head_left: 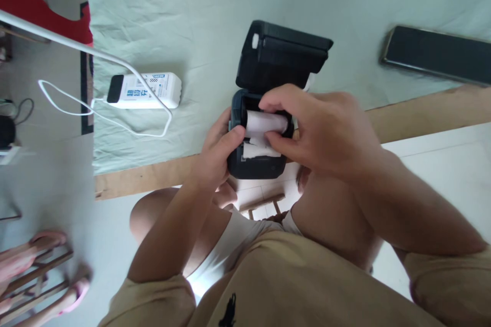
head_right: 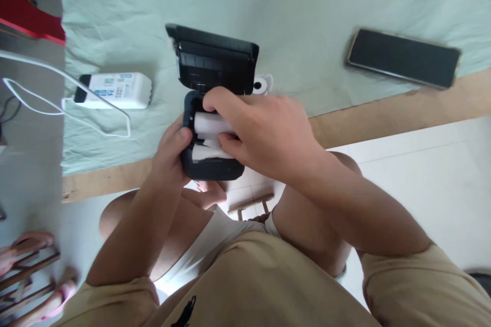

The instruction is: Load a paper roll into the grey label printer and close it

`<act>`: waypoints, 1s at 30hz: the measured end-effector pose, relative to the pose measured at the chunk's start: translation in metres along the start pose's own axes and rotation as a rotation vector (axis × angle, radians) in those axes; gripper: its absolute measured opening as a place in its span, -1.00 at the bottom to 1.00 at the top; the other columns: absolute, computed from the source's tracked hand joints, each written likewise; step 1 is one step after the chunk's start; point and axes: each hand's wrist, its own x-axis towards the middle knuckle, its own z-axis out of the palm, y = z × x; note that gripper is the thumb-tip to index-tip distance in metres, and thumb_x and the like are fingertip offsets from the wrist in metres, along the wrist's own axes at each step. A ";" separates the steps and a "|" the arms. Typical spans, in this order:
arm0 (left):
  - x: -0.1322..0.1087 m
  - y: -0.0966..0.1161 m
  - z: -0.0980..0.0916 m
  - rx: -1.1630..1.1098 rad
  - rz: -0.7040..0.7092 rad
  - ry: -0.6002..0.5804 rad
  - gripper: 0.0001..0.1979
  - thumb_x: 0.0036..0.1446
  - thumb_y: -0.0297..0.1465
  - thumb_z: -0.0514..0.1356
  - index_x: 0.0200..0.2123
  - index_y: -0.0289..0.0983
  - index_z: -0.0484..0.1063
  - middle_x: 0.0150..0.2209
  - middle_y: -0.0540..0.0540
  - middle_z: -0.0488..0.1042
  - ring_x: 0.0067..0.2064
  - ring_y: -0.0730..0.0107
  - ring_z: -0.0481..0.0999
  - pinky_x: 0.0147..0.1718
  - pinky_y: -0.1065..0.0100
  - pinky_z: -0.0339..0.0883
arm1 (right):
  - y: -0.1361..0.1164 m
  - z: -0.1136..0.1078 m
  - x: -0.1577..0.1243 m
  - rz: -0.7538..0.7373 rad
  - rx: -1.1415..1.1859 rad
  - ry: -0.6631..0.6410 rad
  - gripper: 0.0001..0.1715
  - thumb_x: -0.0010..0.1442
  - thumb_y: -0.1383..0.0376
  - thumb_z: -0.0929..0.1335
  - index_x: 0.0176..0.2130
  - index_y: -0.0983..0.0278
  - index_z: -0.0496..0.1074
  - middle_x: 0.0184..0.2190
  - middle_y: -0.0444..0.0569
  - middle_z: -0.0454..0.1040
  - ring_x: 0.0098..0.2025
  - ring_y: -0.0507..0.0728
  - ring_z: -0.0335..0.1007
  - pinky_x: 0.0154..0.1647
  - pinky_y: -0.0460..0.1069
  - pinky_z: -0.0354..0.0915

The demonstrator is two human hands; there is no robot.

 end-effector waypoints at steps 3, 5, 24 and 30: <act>0.002 -0.004 -0.004 -0.026 -0.015 0.048 -0.70 0.19 -0.14 0.39 -0.15 -0.22 0.61 -0.35 0.00 0.59 -0.37 0.37 0.62 -0.40 0.41 0.50 | 0.014 -0.015 -0.004 -0.035 0.324 0.148 -0.56 0.18 0.17 0.49 0.06 0.06 0.50 -0.22 -0.17 0.59 -0.53 -0.09 0.29 -0.54 -0.08 0.11; 0.004 -0.006 -0.007 -0.031 -0.043 0.059 -0.69 0.21 -0.12 0.37 -0.14 -0.21 0.59 -0.34 -0.01 0.61 -0.35 0.33 0.65 -0.40 0.39 0.51 | 0.031 -0.023 -0.004 -0.039 0.518 0.386 -0.59 0.30 0.01 0.41 0.12 -0.06 0.48 -0.23 -0.15 0.53 -0.46 -0.02 0.40 -0.57 -0.07 0.12; 0.007 -0.008 -0.004 -0.047 0.013 0.164 -0.73 0.20 -0.22 0.36 -0.44 -0.21 0.43 -0.53 0.05 0.43 -0.30 0.33 0.64 -0.34 0.39 0.51 | 0.122 -0.005 -0.006 0.371 -0.149 0.261 -0.33 0.03 0.28 0.59 0.11 0.11 0.46 -0.17 -0.03 0.60 -0.19 0.19 0.52 -0.10 0.10 0.40; 0.008 -0.009 -0.005 -0.083 0.014 0.209 -0.77 0.19 -0.31 0.34 -0.48 -0.22 0.44 -0.54 0.08 0.44 -0.39 0.41 0.61 -0.42 0.44 0.49 | 0.077 -0.010 -0.014 0.027 -0.247 0.457 -0.68 0.32 0.16 0.39 0.05 0.16 0.43 -0.12 0.06 0.54 -0.01 0.26 0.50 0.09 0.18 0.41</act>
